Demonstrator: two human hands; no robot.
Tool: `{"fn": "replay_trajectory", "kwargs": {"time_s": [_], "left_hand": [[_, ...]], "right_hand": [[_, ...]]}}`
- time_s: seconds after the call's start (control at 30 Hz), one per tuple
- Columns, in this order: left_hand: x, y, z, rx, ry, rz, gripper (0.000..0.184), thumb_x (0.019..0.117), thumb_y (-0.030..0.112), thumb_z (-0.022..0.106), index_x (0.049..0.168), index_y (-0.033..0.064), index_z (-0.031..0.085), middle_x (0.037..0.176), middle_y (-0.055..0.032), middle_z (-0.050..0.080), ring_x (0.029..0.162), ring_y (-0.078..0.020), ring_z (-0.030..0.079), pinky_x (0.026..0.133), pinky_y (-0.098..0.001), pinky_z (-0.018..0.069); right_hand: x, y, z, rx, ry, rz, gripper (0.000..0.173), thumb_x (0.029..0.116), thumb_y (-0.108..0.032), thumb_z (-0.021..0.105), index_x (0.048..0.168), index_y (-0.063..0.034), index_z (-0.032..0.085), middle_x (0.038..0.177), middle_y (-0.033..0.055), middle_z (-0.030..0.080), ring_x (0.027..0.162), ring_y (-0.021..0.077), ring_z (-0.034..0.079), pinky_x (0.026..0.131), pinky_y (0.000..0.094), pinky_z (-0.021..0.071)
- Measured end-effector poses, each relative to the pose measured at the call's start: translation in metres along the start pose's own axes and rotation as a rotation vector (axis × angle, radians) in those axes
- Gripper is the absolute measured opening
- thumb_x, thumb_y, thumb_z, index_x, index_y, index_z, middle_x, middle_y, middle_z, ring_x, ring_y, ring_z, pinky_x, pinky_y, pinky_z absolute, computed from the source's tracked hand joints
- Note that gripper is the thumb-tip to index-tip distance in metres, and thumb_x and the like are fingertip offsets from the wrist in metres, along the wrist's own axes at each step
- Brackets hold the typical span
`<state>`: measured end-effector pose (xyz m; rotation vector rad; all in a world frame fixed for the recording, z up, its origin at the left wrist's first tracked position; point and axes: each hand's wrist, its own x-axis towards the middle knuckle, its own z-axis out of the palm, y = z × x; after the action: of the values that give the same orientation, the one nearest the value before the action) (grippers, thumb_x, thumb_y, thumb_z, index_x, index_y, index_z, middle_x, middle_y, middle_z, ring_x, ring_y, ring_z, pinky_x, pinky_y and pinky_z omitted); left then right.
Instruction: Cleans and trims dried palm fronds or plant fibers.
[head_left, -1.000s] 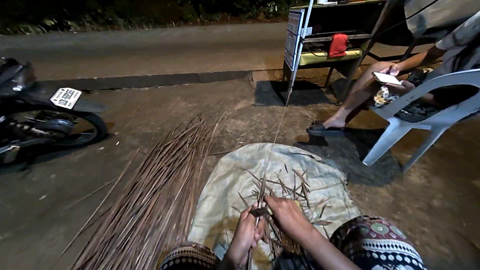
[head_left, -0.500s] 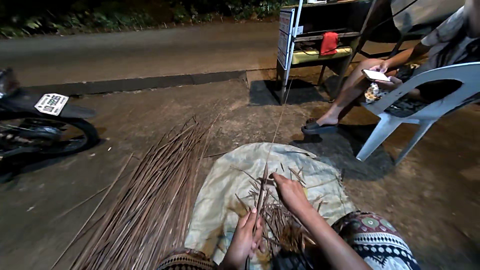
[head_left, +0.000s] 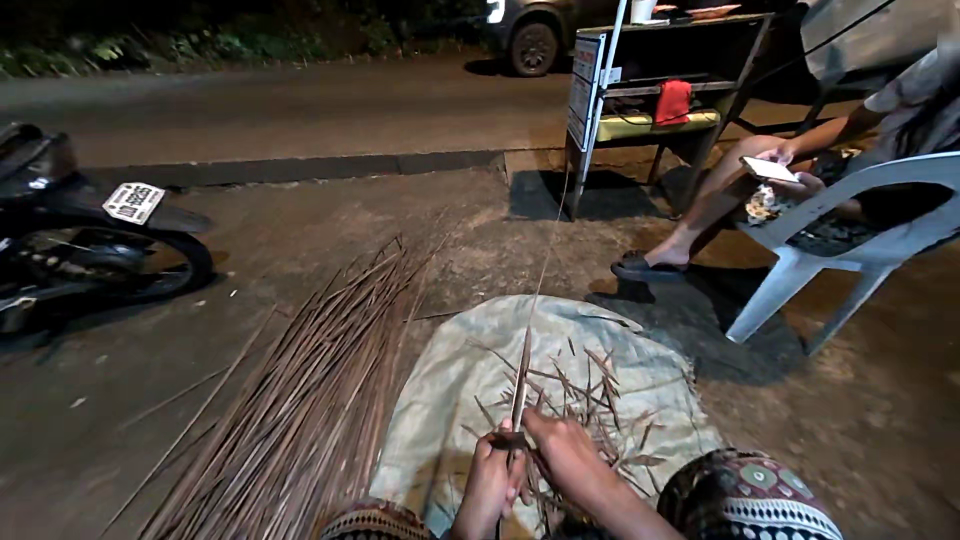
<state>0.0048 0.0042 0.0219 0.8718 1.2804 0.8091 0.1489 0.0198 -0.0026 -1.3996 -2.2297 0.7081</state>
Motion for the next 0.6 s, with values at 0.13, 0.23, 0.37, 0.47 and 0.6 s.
{"fn": "replay_trajectory", "kwargs": {"time_s": [0.13,0.23,0.37,0.47,0.6], "left_hand": [[0.004,-0.006,-0.003,0.037,-0.085,0.036,0.04,0.1117,0.013,0.02,0.083,0.01,0.049,0.048,0.0091,0.039,0.036,0.0002,0.038,0.039,-0.0145,0.0368],[0.003,-0.006,-0.001,0.063,-0.133,0.01,0.043,0.1134,0.018,0.019,0.084,0.011,0.048,0.048,0.0089,0.04,0.036,0.0003,0.037,0.039,-0.014,0.0357],[0.002,-0.007,0.003,-0.013,-0.176,-0.019,0.043,0.1134,0.019,0.018,0.082,0.0127,0.047,0.048,0.0099,0.037,0.037,-0.0009,0.037,0.042,-0.0163,0.0417],[-0.002,-0.01,0.0,-0.07,-0.239,-0.039,0.045,0.1132,0.021,0.017,0.08,0.0146,0.048,0.047,0.0105,0.036,0.037,-0.0015,0.036,0.045,-0.0181,0.0442],[-0.007,-0.016,-0.007,-0.184,-0.301,-0.04,0.048,0.1121,0.02,0.015,0.078,0.0158,0.049,0.047,0.0112,0.037,0.037,-0.001,0.037,0.045,-0.0183,0.0446]], "right_hand": [[0.01,0.023,0.006,-0.119,0.157,0.007,0.023,0.0911,0.002,0.063,0.113,0.0009,0.07,0.093,0.0218,0.073,0.076,0.0421,0.072,0.066,0.057,0.0573],[0.022,0.039,-0.004,-0.129,0.125,0.189,0.027,0.0981,-0.001,0.054,0.122,-0.0018,0.068,0.103,0.0229,0.073,0.085,0.0447,0.072,0.073,0.0603,0.0559],[0.035,0.061,-0.009,-0.171,0.213,0.285,0.026,0.0989,-0.002,0.053,0.12,-0.0027,0.069,0.102,0.0228,0.073,0.084,0.0447,0.072,0.072,0.0603,0.0555],[0.044,0.071,-0.034,-0.123,0.181,0.527,0.032,0.1044,-0.007,0.047,0.132,-0.005,0.062,0.111,0.0248,0.071,0.097,0.0473,0.07,0.082,0.0635,0.0528],[0.041,0.083,-0.059,-0.147,0.206,0.629,0.035,0.1034,-0.011,0.05,0.137,-0.0085,0.058,0.112,0.0233,0.071,0.099,0.0456,0.07,0.082,0.0631,0.0517]]}}
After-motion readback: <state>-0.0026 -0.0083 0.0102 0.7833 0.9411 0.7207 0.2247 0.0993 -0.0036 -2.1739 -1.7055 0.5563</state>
